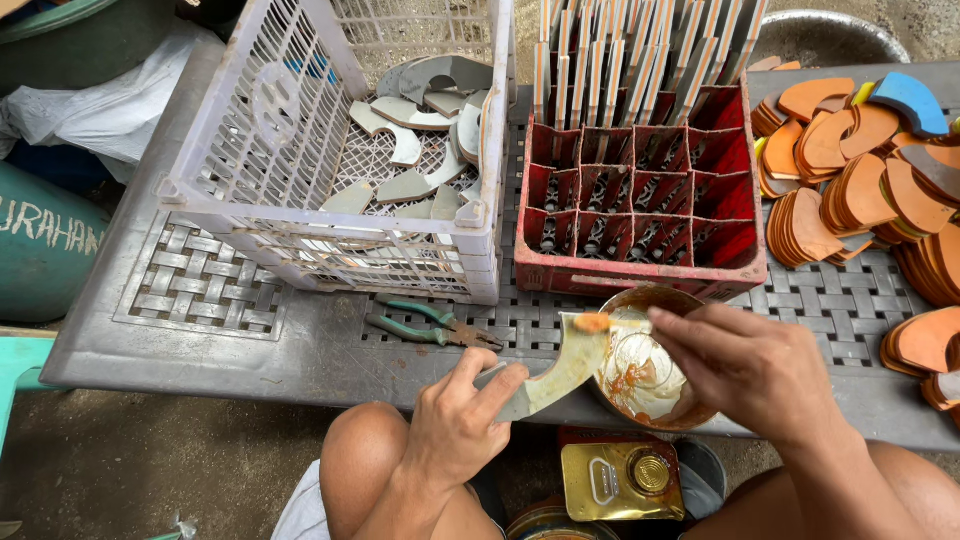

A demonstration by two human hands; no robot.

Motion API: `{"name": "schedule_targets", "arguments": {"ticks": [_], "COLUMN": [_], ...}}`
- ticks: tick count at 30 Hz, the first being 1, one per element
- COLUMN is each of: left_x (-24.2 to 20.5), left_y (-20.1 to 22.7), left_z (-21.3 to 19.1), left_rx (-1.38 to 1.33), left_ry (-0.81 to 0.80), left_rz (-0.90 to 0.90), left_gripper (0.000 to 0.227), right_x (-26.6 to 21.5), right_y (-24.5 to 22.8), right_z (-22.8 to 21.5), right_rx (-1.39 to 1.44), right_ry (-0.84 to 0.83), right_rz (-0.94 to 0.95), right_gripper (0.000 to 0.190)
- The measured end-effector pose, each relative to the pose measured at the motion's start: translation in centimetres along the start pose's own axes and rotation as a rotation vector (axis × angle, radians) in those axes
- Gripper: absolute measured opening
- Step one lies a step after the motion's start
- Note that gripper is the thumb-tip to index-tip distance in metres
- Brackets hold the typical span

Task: The person applies a white adhesive to the edges of curved shoe sole pieces using a brush. They retrieve pieces from a white crate, coat the edges, and place them into a red crate to dry.

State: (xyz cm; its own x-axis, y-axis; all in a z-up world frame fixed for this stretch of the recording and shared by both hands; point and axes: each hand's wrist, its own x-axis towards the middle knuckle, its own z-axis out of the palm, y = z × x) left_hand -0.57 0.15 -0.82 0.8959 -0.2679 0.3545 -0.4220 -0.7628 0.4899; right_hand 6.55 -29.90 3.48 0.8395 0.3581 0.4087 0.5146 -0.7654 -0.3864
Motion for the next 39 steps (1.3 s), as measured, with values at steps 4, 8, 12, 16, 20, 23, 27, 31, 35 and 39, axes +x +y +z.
{"name": "schedule_targets", "arguments": {"ticks": [4, 8, 12, 16, 20, 23, 27, 31, 35, 39], "left_x": [0.7, 0.6, 0.0, -0.1, 0.9, 3.2, 9.4, 21.9, 33.2, 39.3], "left_y": [0.1, -0.1, -0.5, 0.2, 1.3, 1.6, 5.4, 8.2, 8.8, 8.3], "left_z": [-0.2, 0.0, 0.1, -1.4, -6.8, -13.8, -18.3, -16.0, -10.6, -6.6], "left_rx": [0.018, 0.008, -0.042, -0.089, -0.237, 0.021, 0.161, 0.403, 0.467, 0.466], "left_ry": [0.032, 0.075, 0.023, 0.201, 0.311, 0.109, 0.067, -0.197, -0.301, -0.411], "left_rz": [-0.013, -0.002, -0.048, -0.088, -0.269, -0.31, -0.191, -0.108, 0.128, 0.129], "left_gripper": [0.055, 0.055, 0.054, 0.05, 0.065, 0.096, 0.114, 0.079, 0.058, 0.057], "right_x": [0.2, 0.4, -0.3, -1.9, -5.0, -5.7, -5.8, -5.1, -4.7, -4.7], "right_y": [0.8, 1.5, 3.0, 7.3, 13.0, 16.1, 15.9, 15.0, 14.9, 15.4], "right_z": [-0.8, -0.8, -0.4, -2.0, -3.3, -3.9, -3.3, -3.7, -4.4, -4.7], "right_rx": [0.078, 0.191, -0.252, -0.062, 0.073, 0.291, 0.462, 0.486, 0.546, 0.575], "right_ry": [0.137, -0.026, 0.205, 0.426, 0.57, 0.605, 0.643, 0.593, 0.608, 0.6], "right_rz": [-0.062, -0.107, 0.123, 0.179, 0.483, 0.682, 0.557, 0.614, 0.609, 0.673], "right_gripper": [0.029, 0.032, 0.024, 0.019, 0.027, 0.036, 0.029, 0.027, 0.025, 0.029]}}
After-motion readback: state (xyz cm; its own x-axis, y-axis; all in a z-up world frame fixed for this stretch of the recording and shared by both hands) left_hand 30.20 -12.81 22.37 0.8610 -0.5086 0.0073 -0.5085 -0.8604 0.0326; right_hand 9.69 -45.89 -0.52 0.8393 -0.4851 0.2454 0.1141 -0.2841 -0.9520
